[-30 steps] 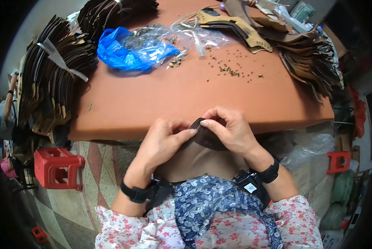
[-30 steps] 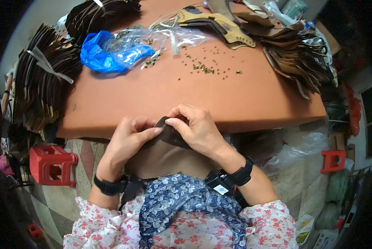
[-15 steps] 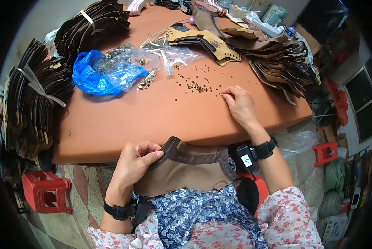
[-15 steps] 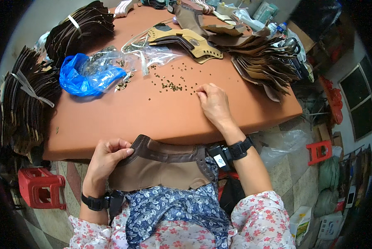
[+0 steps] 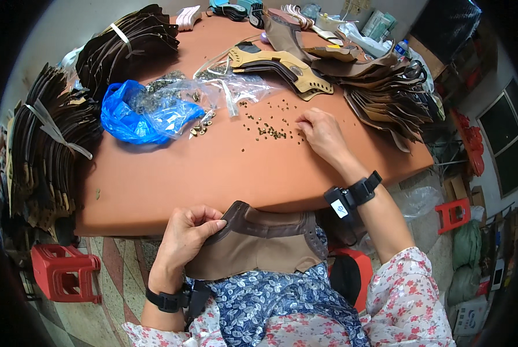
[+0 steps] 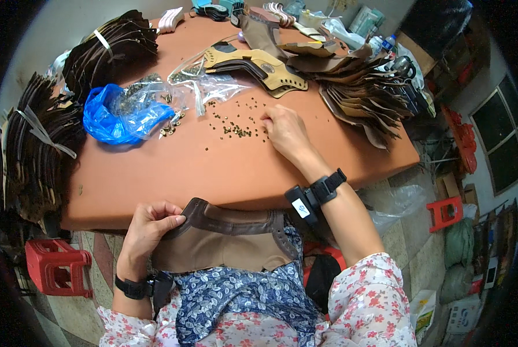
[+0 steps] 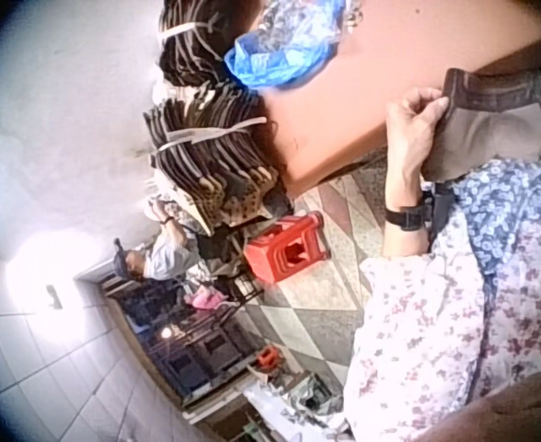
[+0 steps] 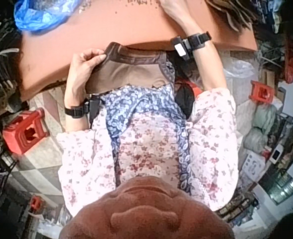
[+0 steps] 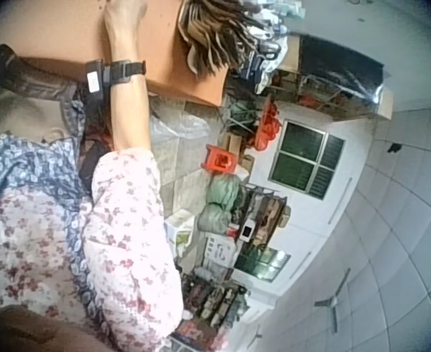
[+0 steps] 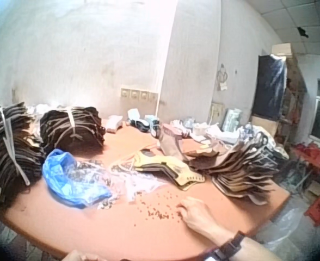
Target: The person is manually stitching or aligning pieces of leather for shoe manufacturing.
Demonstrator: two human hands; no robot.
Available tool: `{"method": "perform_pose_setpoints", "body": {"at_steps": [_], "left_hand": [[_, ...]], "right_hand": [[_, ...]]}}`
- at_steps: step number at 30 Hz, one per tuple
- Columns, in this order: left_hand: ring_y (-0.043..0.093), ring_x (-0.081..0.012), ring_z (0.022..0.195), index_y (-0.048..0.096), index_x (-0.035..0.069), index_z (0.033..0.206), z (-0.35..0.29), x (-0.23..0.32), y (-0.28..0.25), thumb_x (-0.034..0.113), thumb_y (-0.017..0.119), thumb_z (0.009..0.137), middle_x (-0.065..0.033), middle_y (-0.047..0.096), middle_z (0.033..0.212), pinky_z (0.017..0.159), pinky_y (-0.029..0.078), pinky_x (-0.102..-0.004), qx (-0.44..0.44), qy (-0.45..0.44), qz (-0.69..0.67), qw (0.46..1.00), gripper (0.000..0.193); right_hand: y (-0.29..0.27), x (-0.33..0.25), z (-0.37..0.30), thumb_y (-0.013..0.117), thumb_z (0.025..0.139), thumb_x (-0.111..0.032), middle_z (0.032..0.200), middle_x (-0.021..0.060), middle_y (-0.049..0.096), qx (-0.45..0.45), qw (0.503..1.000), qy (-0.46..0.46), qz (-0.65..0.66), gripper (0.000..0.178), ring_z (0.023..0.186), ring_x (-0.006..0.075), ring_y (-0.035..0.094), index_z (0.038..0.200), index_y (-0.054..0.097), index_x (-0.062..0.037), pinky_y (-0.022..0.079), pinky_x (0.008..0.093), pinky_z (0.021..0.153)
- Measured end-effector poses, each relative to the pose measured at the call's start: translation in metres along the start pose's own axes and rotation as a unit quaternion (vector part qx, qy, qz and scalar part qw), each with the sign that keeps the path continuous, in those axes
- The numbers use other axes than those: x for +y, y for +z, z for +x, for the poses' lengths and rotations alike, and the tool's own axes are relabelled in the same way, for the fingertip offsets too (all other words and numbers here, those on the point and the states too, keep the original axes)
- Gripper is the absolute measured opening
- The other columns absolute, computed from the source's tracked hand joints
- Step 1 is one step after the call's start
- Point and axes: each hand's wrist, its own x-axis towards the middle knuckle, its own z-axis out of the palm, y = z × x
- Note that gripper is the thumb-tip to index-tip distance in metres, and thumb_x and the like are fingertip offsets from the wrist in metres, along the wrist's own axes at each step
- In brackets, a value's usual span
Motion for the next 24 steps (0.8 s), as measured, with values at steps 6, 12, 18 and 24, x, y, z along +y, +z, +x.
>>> {"method": "perform_pose_setpoints", "body": {"at_steps": [6, 12, 18, 24], "left_hand": [[0.055, -0.0045, 0.066, 0.070, -0.002, 0.089, 0.001, -0.001, 0.000, 0.005, 0.068, 0.085, 0.0009, 0.065, 0.075, 0.060, 0.044, -0.0205, 0.000, 0.000, -0.003, 1.000, 0.008], [0.055, -0.0045, 0.065, 0.070, -0.002, 0.087, 0.001, -0.001, -0.001, 0.006, 0.068, 0.084, 0.0014, 0.065, 0.073, 0.060, 0.044, -0.0208, 0.001, -0.004, 0.017, 1.000, 0.008], [0.055, -0.0047, 0.066, 0.071, -0.002, 0.088, 0.002, 0.003, 0.000, 0.006, 0.068, 0.084, 0.0014, 0.065, 0.073, 0.060, 0.044, -0.0211, -0.003, 0.001, 0.011, 1.000, 0.009], [0.055, -0.0053, 0.066, 0.071, -0.003, 0.089, 0.002, 0.001, -0.002, 0.007, 0.068, 0.084, 0.0009, 0.065, 0.074, 0.061, 0.045, -0.0217, -0.003, 0.004, 0.032, 0.999, 0.011]], "right_hand": [[0.012, -0.001, 0.019, 0.062, 0.083, -0.011, 0.089, 0.0172, 0.066, -0.021, 0.999, -0.008, -0.025, 0.012, 0.090, 0.0343, 0.063, 0.085, 0.068, -0.0012, 0.049, 0.0432, 0.080], [0.011, -0.005, 0.017, 0.062, 0.083, -0.011, 0.090, 0.0173, 0.066, -0.040, 0.999, 0.017, -0.022, 0.012, 0.091, 0.0344, 0.063, 0.085, 0.069, -0.0011, 0.049, 0.0432, 0.081], [0.018, -0.004, 0.013, 0.062, 0.083, -0.011, 0.088, 0.0168, 0.063, -0.025, 0.998, -0.020, -0.062, 0.009, 0.088, 0.0356, 0.062, 0.085, 0.065, -0.0023, 0.049, 0.0452, 0.079], [0.005, -0.011, 0.001, 0.056, 0.083, -0.005, 0.087, 0.0169, 0.061, -0.006, 0.988, -0.110, -0.106, 0.003, 0.082, 0.0378, 0.061, 0.084, 0.057, -0.0023, 0.049, 0.0465, 0.071]]}}
